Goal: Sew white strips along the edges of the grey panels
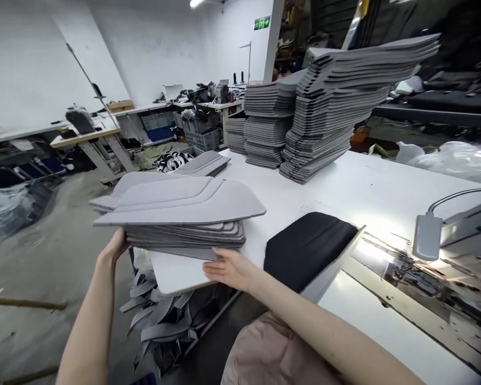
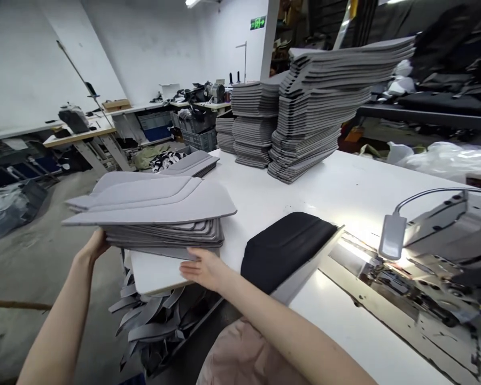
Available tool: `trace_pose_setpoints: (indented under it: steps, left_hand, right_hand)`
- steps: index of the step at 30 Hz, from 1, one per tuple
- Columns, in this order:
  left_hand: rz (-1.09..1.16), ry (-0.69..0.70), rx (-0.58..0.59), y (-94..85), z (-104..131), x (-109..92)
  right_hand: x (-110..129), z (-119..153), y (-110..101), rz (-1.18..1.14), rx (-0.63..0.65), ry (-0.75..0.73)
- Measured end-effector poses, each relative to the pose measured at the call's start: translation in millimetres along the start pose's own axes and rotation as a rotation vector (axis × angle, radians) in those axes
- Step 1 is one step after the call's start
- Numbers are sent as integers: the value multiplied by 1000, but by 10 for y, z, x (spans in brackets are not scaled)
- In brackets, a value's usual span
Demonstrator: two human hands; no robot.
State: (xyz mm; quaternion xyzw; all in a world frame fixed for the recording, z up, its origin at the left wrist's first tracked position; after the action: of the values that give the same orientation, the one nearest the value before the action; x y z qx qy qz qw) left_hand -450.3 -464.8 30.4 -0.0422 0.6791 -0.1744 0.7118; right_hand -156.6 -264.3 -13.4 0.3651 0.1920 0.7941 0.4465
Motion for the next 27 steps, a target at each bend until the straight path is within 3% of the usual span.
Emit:
trace_pose_setpoints:
  steps: [5,9,11,15,18,20,22,25,27]
  left_hand:
    - [-59,34,332,186,321,239]
    - [-107,-70,466,622,556,322]
    - [-102,-68,583,978,679,218]
    - [-56,69,832,1717,948,-148]
    - [-68,187,993,2140,1085,-387]
    - [-196,295,1089,2346,1070,-526]
    - [-426,434,953,2431,794,-702]
    - [-652,542,417,2311,107,-1062]
    - [-705,538,188,2233,-246,-1207]
  right_hand:
    - [720,20,-581,-5,-183,-172]
    - [1173,18,-761,-23,-257,-287]
    - [1330,25,-796,-27,-286,-332]
    - [1532,65,-865,-25,-305,-407]
    - [1599,123,-961,-14,-307,-432]
    - [1621,176,-1031,-1,-306,-450]
    - [1623,221,-1079,23,-296,-469]
    - [1578,262,-1098,74,-270,-490]
    - [1513,295,-1108,94,-257,-496]
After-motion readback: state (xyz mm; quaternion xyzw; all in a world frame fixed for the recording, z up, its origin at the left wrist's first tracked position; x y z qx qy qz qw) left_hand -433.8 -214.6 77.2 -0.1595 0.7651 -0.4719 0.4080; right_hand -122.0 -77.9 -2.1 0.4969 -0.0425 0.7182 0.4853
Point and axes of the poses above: each hand's wrist, its own z-axis away from the middle knuckle, its own y-axis out of the palm, x = y × z, the point moved 8 cm from there along -z, towards the middle knuckle, and after that the axes turned 2 degrees about -z, right-handed, at the moved point
